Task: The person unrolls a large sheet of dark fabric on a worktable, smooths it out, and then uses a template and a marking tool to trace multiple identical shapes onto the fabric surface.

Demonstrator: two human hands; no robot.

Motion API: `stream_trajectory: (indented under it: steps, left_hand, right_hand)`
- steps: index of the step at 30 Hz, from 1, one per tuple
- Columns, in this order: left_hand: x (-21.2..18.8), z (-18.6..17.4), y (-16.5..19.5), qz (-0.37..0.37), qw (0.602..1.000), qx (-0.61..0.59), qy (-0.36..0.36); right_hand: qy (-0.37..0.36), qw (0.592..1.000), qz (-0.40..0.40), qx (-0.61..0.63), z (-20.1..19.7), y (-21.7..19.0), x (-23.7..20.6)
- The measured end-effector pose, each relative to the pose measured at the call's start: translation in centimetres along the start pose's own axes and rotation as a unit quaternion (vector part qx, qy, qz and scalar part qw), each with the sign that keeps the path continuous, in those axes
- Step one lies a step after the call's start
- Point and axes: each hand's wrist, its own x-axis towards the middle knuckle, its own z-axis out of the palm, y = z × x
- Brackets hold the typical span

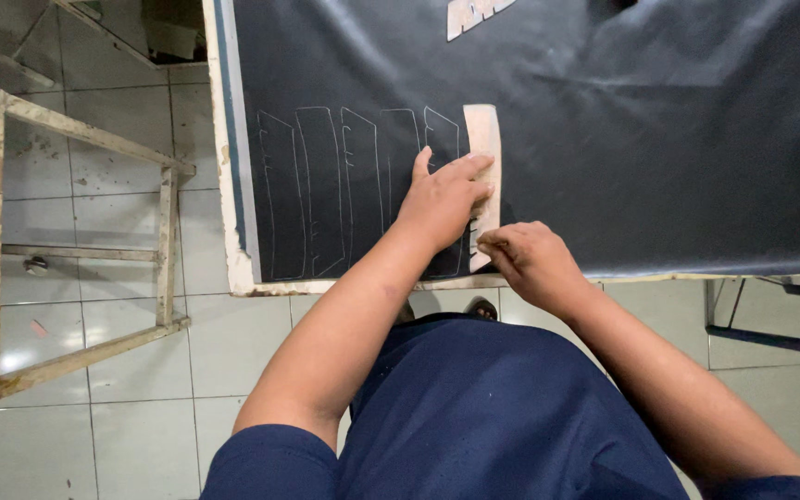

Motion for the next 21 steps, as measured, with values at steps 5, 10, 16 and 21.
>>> stream_trajectory:
  steps: [5,10,16,21]
  left_hand:
    - [0.0,0.2,-0.3,-0.013,1.0,-0.009,-0.004]
    - [0.0,0.4,-0.6,0.0,1.0,-0.019,0.02]
    - [0.1,0.4,-0.7,-0.003,1.0,-0.021,0.008]
    - [0.2,0.1,-0.8,-0.005,1.0,-0.022,-0.003]
  right_hand:
    - [0.028,0.998,0.027,-0.052,-0.2,0.1,1.0]
    - [0.029,0.999,0.038,-0.017,-0.2,0.2,1.1]
    - [0.014,0.999,0.042,-0.017,-0.1,0.5,1.6]
    - [0.044,0.998,0.022,-0.045,-0.4,0.6,2.2]
